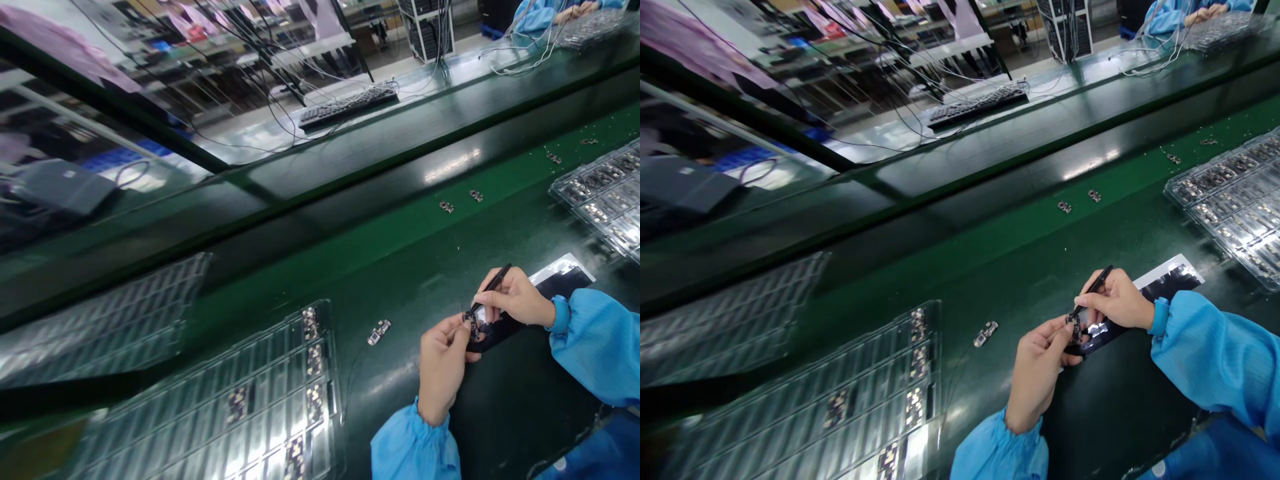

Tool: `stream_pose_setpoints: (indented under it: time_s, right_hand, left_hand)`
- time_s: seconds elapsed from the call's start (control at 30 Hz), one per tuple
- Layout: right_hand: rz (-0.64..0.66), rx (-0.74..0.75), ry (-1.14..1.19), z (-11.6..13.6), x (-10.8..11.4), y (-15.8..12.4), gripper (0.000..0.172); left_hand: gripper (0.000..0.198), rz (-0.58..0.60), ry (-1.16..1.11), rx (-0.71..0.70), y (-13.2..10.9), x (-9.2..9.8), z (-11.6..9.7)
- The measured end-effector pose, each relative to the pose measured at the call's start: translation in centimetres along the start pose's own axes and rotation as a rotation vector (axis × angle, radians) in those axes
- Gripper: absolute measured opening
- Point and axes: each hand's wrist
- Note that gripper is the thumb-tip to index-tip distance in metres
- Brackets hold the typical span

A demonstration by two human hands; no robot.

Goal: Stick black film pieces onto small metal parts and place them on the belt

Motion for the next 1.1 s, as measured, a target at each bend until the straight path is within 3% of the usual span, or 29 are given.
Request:
stream_pose_setpoints:
  time_s: [0.27,0.5,0.67,0.8,0.93,1.1]
  right_hand:
    - [-0.023,0.000,-0.026,0.3,-0.3,-0.4,0.028]
    - [-0.106,0.170,-0.078,1.2,-0.2,-0.7,0.024]
    - [-0.008,0.084,-0.037,0.6,-0.4,-0.6,0.027]
    - [-0.110,0.090,0.035,0.0,-0.2,0.5,0.030]
    - [-0.200,0.112,0.062,-0.3,0.4,1.8,0.031]
    - [-0.184,0.096,0.060,-1.4,0.2,2.2,0.027]
  left_hand:
    - [0.031,-0.024,0.004,-0.003,-0.2,0.0,0.0]
    - [0.031,-0.024,-0.026,0.004,0.0,0.2,0.1]
    - [0.032,-0.017,-0.050,-0.002,-0.1,0.3,0.6]
    - [0.036,-0.093,-0.058,-0.002,-0.5,1.6,0.5]
    - [0.037,-0.262,-0.034,-0.143,1.8,4.4,-2.7]
    - [0.014,-0.482,0.144,-0.244,8.1,7.1,-9.1]
Point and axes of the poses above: each hand's wrist, its own y-axis towards the middle knuckle, its own x-axis out of the back of the hand, z = x × y, and after that the axes turned 6 degrees about -z, right-handed
